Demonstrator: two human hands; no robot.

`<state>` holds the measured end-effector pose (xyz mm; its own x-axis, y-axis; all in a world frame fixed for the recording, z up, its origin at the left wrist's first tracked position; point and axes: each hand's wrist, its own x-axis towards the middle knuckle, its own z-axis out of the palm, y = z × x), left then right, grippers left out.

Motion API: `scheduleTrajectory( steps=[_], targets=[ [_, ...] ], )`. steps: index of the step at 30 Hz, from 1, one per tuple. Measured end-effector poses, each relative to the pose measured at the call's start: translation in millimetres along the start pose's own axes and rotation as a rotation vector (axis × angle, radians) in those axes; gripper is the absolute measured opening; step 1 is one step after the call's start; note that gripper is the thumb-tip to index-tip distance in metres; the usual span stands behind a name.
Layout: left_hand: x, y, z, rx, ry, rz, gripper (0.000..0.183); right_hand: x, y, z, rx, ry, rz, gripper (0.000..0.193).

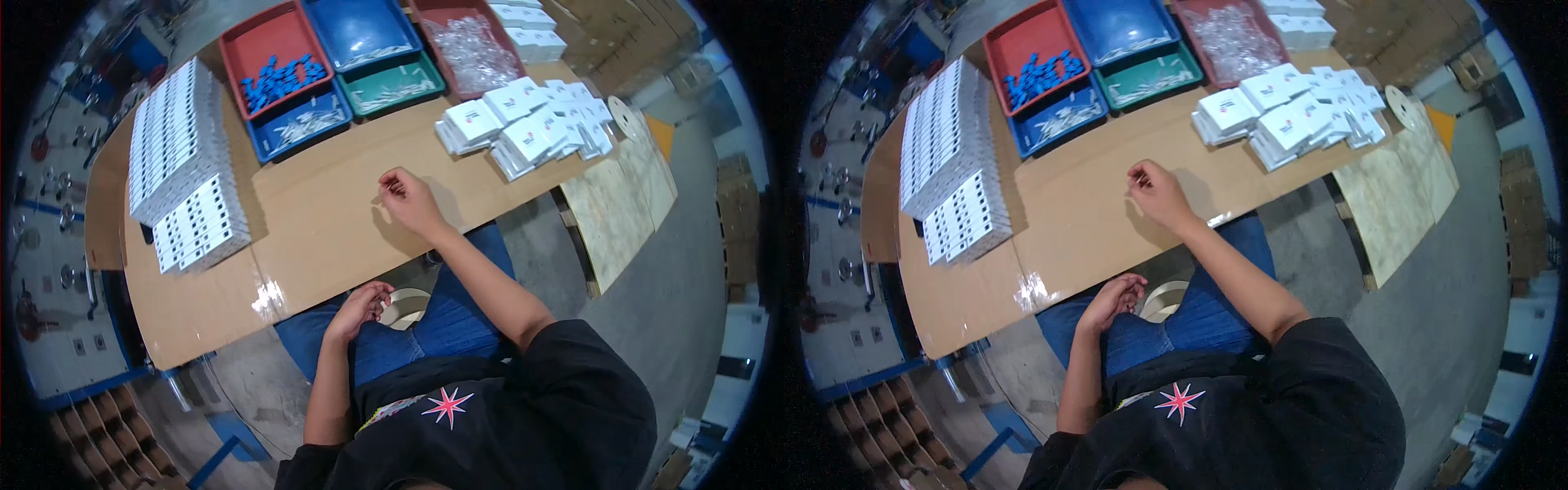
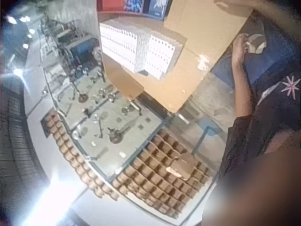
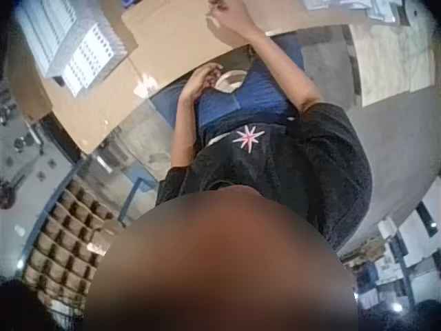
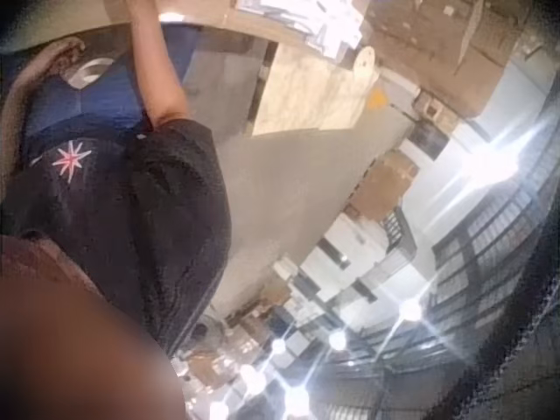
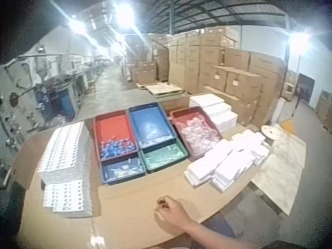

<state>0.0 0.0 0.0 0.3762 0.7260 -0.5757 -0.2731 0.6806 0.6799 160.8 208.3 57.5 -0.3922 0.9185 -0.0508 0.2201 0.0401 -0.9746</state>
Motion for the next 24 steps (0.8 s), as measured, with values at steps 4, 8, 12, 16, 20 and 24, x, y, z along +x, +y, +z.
scheduleTrajectory(
  steps=[4, 8, 12, 16, 20, 24],
  targets=[
    [9.2, 2.4, 21.1, 0.006, 0.047, -0.071, 0.031, 6.8, -5.0, -85.9, -0.337, 0.153, -0.227, 0.025],
    [9.7, 11.3, 22.3, 0.029, 0.075, -0.141, 0.032, 30.5, -30.7, -156.0, -0.853, 0.114, -0.357, 0.057],
    [11.2, 13.8, 23.9, 0.063, 0.104, -0.158, 0.033, 59.2, -48.1, -203.9, -1.244, 0.011, -0.319, 0.088],
    [17.9, 12.4, 24.9, 0.089, 0.109, -0.169, 0.034, 83.3, -52.7, -219.6, -1.422, -0.240, -0.212, 0.108],
    [20.6, 11.0, 24.4, 0.102, 0.109, -0.178, 0.035, 96.7, -35.5, -229.2, -1.406, -0.359, -0.248, 0.104],
    [21.7, 5.4, 22.7, 0.063, 0.123, -0.158, 0.033, 94.5, -46.9, -222.0, -1.321, -0.358, -0.217, 0.096]
  ],
)
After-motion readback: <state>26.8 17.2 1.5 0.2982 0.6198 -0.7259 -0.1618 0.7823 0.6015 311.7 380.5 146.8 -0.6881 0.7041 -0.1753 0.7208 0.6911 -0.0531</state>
